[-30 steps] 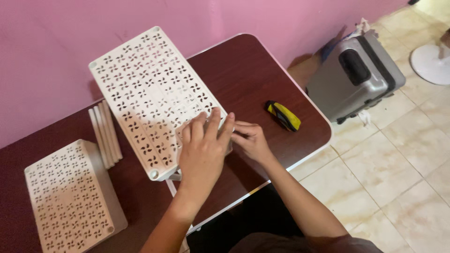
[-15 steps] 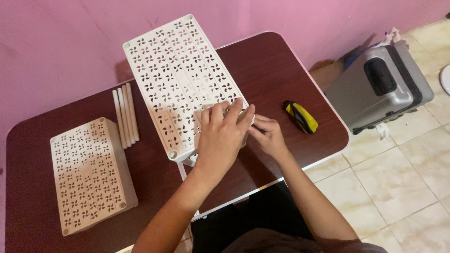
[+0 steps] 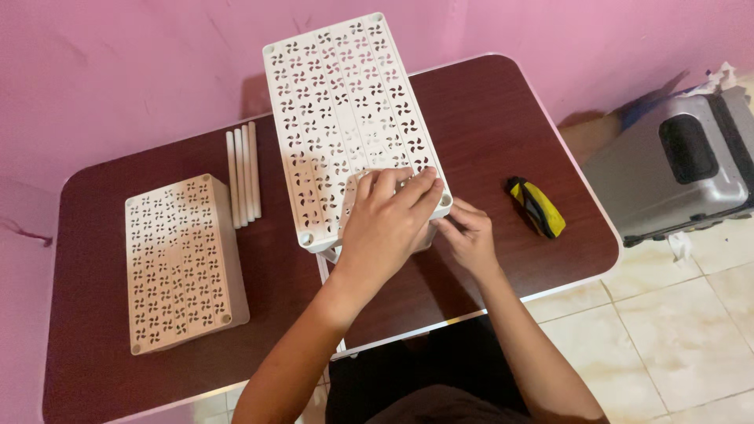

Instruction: The person wipes a white perforated plastic tray with a yellow and black sponge, then inserts four white plastic legs into the tray's corner sockets. They place a second identical tray on top to form a two-tier unit and adjust the assembly on the table.

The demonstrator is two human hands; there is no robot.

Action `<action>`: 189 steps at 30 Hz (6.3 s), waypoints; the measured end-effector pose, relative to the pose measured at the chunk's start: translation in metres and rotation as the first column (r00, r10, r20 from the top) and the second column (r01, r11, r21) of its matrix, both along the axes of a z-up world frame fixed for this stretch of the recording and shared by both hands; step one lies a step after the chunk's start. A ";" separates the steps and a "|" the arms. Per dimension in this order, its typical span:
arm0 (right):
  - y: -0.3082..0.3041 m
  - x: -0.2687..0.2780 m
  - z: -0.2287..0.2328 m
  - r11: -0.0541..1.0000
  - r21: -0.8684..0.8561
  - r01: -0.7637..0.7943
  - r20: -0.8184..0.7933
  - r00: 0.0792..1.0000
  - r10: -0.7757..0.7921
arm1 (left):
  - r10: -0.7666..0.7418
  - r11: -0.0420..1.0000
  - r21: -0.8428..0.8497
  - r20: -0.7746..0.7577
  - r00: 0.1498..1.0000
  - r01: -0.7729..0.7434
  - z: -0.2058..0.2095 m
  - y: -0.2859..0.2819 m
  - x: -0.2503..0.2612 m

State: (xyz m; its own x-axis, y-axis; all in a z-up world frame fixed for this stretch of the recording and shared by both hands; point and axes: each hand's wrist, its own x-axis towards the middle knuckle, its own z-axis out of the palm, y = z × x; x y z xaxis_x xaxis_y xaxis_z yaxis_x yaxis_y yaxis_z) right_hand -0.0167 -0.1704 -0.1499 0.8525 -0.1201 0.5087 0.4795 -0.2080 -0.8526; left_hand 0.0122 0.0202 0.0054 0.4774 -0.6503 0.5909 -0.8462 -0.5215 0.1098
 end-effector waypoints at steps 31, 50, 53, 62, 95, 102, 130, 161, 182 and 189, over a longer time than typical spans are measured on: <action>-0.008 0.031 -0.029 0.808 0.547 -0.217 -0.266 0.871 0.414 | -0.145 0.597 -0.559 -0.781 0.608 -0.576 -0.083 0.084 -0.009; 0.010 0.027 0.006 0.814 0.568 -0.123 -0.297 0.891 0.342 | -0.500 0.302 -0.802 -0.594 0.630 -0.515 -0.126 0.071 0.004; 0.016 0.027 0.011 0.801 0.587 -0.117 -0.275 0.902 0.333 | -0.446 0.324 -0.741 -0.668 0.595 -0.589 -0.126 0.075 0.003; 0.019 0.029 0.015 0.814 0.581 -0.032 -0.306 0.918 0.254 | -0.589 0.301 -0.789 -0.595 0.547 -0.535 -0.137 0.076 0.009; 0.037 -0.072 0.060 0.968 -0.004 0.251 -0.115 0.961 -0.250 | -0.324 0.571 -0.645 -0.746 0.582 -0.508 -0.116 0.091 0.259; -0.033 -0.027 0.055 0.956 0.043 0.291 -0.035 0.957 -0.289 | -0.274 0.633 -0.520 -0.844 0.462 -0.574 -0.064 0.123 0.145; 0.010 -0.027 -0.010 0.787 0.616 0.035 -0.282 0.943 0.179 | -0.448 0.619 -0.672 -0.727 0.521 -0.406 -0.128 0.043 0.075; -0.020 -0.003 0.010 0.762 0.642 0.077 -0.280 0.950 0.141 | -0.512 0.400 -0.752 -0.658 0.553 -0.524 -0.131 0.036 0.015; -0.016 0.002 0.025 0.835 0.550 0.025 -0.239 0.963 0.128 | -0.632 0.341 -0.813 -0.570 0.525 -0.472 -0.130 0.038 0.008; -0.014 0.008 0.020 0.825 0.564 0.038 -0.255 0.958 0.130 | -0.578 0.305 -0.818 -0.566 0.588 -0.488 -0.129 0.036 0.000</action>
